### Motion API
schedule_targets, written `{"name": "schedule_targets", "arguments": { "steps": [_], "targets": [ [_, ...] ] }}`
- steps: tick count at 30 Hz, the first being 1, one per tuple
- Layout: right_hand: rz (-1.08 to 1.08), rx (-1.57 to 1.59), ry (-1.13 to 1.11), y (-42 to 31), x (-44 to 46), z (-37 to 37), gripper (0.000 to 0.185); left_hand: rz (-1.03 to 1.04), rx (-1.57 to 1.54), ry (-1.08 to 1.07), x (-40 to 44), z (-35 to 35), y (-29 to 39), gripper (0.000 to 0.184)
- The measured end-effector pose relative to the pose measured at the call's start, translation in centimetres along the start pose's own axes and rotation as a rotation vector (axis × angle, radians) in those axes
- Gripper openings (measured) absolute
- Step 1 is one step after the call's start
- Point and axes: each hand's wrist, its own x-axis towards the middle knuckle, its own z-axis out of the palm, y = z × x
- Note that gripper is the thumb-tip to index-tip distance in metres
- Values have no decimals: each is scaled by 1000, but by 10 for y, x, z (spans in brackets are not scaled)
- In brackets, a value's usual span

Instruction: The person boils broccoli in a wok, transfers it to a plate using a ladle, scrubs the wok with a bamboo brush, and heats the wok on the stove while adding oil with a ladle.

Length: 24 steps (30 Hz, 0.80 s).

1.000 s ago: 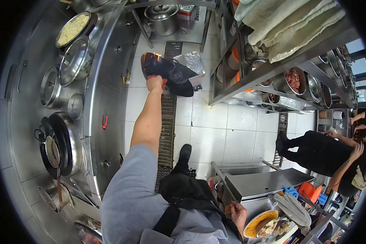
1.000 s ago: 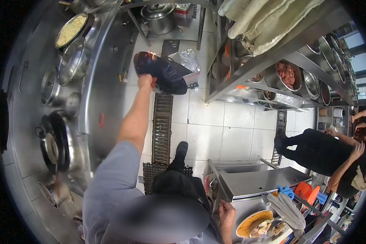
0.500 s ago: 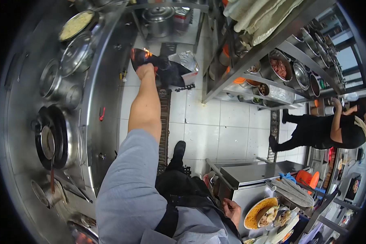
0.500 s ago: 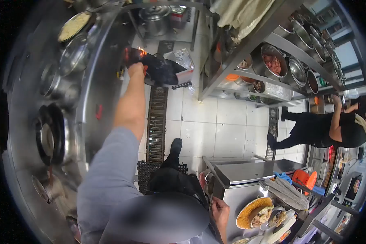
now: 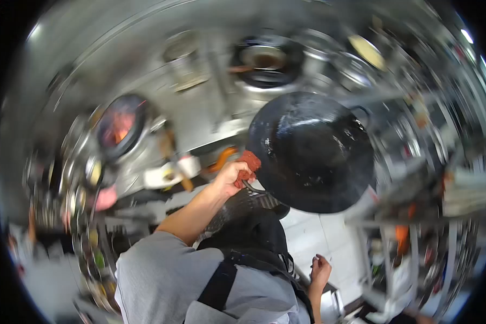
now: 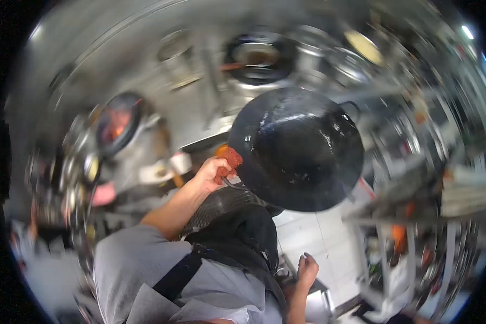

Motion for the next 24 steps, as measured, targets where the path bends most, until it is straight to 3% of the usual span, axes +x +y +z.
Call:
{"name": "schedule_targets", "arguments": {
  "steps": [3, 5, 7, 8, 10, 13, 15, 18, 20, 24],
  "targets": [
    [-277, -186, -221, -13, 7, 48, 23, 159, -68, 49, -100, -82, 69, 31],
    [-288, -200, -348, -49, -2, 79, 23, 316, -165, 118, -160, -126, 103, 36],
    [-325, -191, -430, -81, -4, 122, 22, 427, -211, 357, -209, -162, 135, 34],
    [-399, -199, -452, -111, -10, 143, 22, 517, -199, 310, -227, -192, 149, 33],
    [-639, -204, -452, -182, -21, 182, 23, 706, -140, 284, -243, -246, 177, 29],
    [-897, -202, -406, -282, -41, 273, 24, 674, -181, 618, -245, -331, 223, 31],
    [-1008, -174, -404, -338, -52, 341, 31, 695, -204, 689, -229, -396, 253, 28],
    [-1033, -340, -432, -386, -63, 422, 45, 725, -266, 745, -197, -488, 293, 19],
    [-904, -457, -470, -391, -59, 459, 54, 724, -288, 727, -191, -533, 315, 15],
    [-766, -265, -448, -422, -46, 450, 46, 668, -369, 775, -183, -597, 336, 14]
  ]
}}
